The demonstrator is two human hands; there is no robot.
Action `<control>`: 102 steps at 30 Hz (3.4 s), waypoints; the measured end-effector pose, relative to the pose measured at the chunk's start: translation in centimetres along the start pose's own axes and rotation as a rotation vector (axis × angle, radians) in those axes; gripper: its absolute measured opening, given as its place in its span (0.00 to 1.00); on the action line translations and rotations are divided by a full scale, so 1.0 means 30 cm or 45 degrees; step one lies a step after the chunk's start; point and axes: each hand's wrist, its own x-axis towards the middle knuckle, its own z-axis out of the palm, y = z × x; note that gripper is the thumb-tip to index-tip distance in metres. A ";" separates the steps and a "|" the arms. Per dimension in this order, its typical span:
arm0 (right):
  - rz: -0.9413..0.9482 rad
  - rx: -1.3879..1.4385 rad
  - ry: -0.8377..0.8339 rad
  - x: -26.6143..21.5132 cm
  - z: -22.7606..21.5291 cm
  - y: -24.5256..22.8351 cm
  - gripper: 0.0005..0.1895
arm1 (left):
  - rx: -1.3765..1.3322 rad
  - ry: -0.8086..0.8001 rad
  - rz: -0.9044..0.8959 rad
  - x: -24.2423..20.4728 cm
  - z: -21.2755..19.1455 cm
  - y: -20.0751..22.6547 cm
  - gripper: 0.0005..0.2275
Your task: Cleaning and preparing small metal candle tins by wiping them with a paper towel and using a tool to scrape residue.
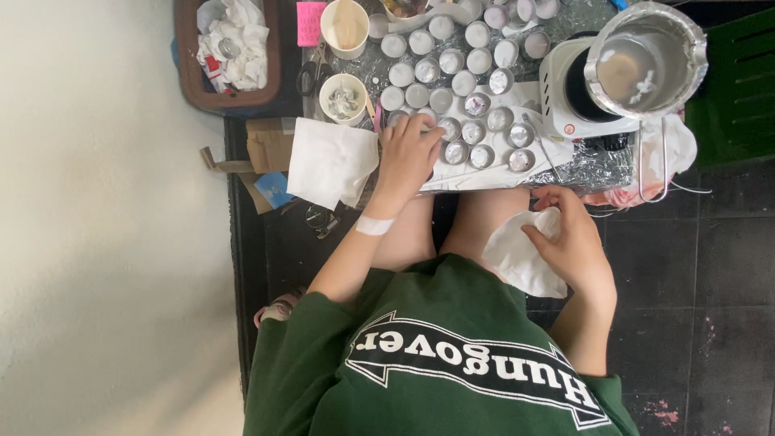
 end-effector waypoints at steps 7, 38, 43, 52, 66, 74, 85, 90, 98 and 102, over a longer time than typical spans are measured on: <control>0.040 0.038 0.021 -0.036 -0.001 0.007 0.27 | 0.170 -0.087 0.018 0.062 0.046 0.051 0.02; 0.048 1.312 0.014 0.085 0.291 0.108 0.17 | -0.971 -0.242 -0.006 -0.103 -0.198 0.273 0.25; 0.052 1.209 -0.074 0.077 0.325 0.161 0.15 | -1.126 -0.318 -0.064 -0.143 -0.181 0.198 0.25; -0.037 1.324 0.107 0.063 0.233 0.002 0.15 | -1.246 -0.630 -0.441 -0.203 -0.093 0.158 0.13; 0.067 1.369 -0.372 0.073 0.254 -0.016 0.19 | -0.850 -0.659 -0.291 -0.157 -0.172 0.237 0.19; 0.194 1.131 -0.368 0.085 0.235 0.040 0.25 | -0.544 -0.198 0.059 -0.155 -0.193 0.267 0.23; 0.009 0.913 -0.407 0.077 0.203 0.046 0.34 | -0.627 -0.363 0.108 -0.153 -0.184 0.229 0.22; -0.012 0.979 -0.420 0.068 0.199 0.062 0.34 | -0.680 -0.313 0.135 -0.124 -0.235 0.272 0.23; -0.088 0.624 -0.143 0.058 0.214 0.015 0.42 | -1.020 -0.374 -0.022 -0.167 -0.194 0.256 0.18; -0.098 0.474 -0.036 0.048 0.264 0.039 0.41 | -1.503 -0.381 -0.322 -0.204 -0.106 0.250 0.10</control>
